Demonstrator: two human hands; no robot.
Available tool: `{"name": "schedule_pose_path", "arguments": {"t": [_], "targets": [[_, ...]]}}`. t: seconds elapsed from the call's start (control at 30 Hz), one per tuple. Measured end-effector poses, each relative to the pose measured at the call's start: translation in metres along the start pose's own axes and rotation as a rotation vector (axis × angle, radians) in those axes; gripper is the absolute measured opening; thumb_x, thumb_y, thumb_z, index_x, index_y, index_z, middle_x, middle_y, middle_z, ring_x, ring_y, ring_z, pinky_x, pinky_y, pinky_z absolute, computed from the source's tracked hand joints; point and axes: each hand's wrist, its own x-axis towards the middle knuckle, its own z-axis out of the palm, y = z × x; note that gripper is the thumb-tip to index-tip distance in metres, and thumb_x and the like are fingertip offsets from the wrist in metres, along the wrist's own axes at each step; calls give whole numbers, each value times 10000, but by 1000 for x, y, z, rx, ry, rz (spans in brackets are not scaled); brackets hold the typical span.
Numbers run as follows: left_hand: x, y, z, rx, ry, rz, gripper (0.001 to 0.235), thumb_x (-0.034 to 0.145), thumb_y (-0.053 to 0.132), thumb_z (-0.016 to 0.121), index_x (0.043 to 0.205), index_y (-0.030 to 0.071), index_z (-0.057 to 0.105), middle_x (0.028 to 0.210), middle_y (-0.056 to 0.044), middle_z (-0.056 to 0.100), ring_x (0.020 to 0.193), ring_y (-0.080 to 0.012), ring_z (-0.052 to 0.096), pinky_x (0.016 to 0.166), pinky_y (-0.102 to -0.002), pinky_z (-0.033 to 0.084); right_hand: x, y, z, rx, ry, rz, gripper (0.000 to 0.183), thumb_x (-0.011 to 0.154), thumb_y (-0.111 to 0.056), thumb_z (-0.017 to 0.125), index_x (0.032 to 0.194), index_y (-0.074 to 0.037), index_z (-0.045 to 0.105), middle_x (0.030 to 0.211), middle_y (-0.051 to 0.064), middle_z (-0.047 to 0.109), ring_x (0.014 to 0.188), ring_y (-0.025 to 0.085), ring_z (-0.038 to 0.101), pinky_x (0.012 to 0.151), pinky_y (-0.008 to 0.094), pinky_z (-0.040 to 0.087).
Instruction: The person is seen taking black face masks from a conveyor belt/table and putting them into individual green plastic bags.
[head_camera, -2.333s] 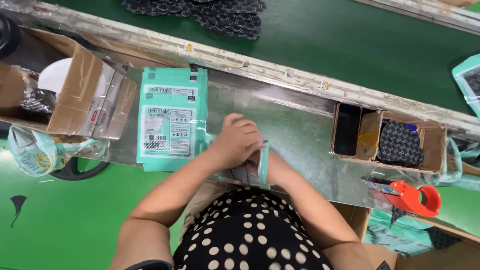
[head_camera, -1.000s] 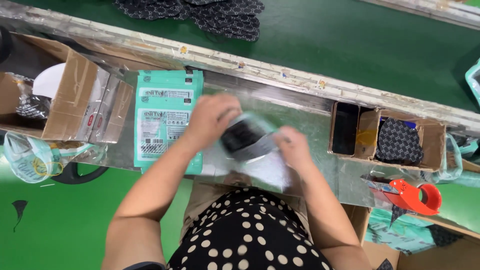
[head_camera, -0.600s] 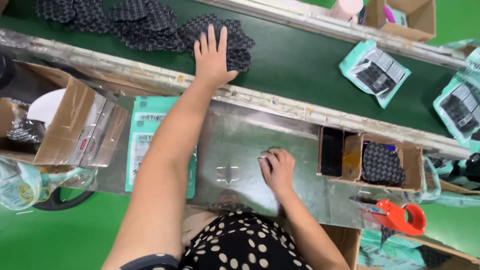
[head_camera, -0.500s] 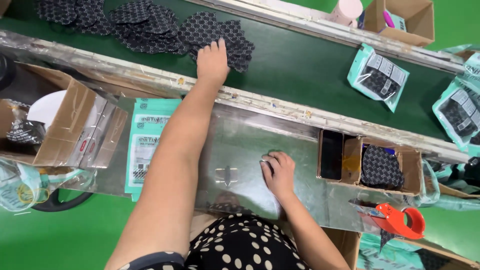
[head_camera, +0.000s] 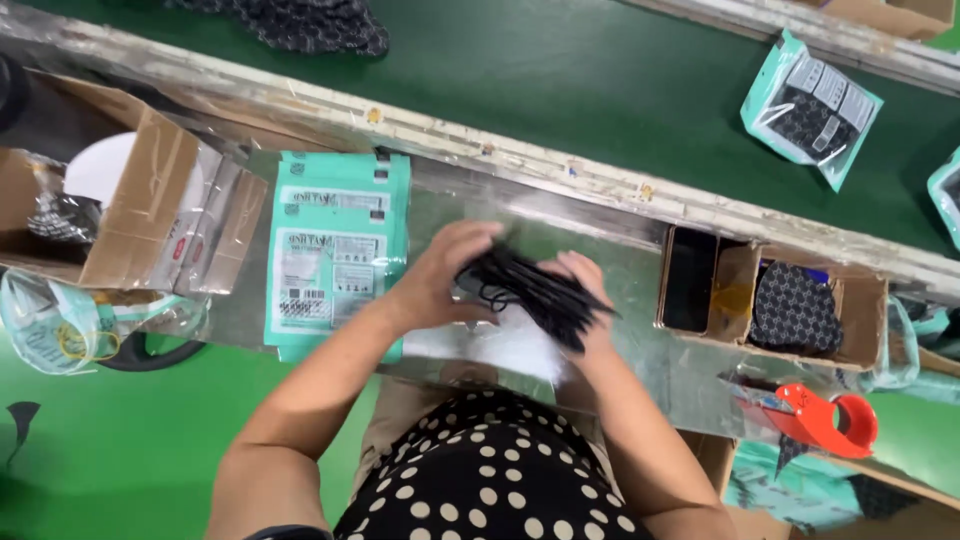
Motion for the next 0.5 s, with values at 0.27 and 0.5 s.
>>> {"name": "schedule_pose_path", "arguments": {"t": [0.27, 0.5], "targets": [[-43, -19, 52, 29, -45, -276, 1291, 641, 431, 962, 1600, 57, 183, 1517, -283, 375, 1433, -471, 334, 1231, -510, 231, -1, -32, 33, 355, -95, -52, 1373, 756, -202, 949, 1629, -137, -109, 1601, 133, 362, 1440, 318, 412, 1234, 426, 220], [-60, -43, 36, 263, -198, -767, 429, 896, 238, 803, 1279, 133, 641, 1199, -86, 724, 1208, -303, 657, 1143, -435, 428, -24, 8, 25, -38, -336, -123, 657, 883, -70, 768, 1485, -129, 509, 1510, 161, 616, 1463, 389, 553, 1281, 479, 348]]}}
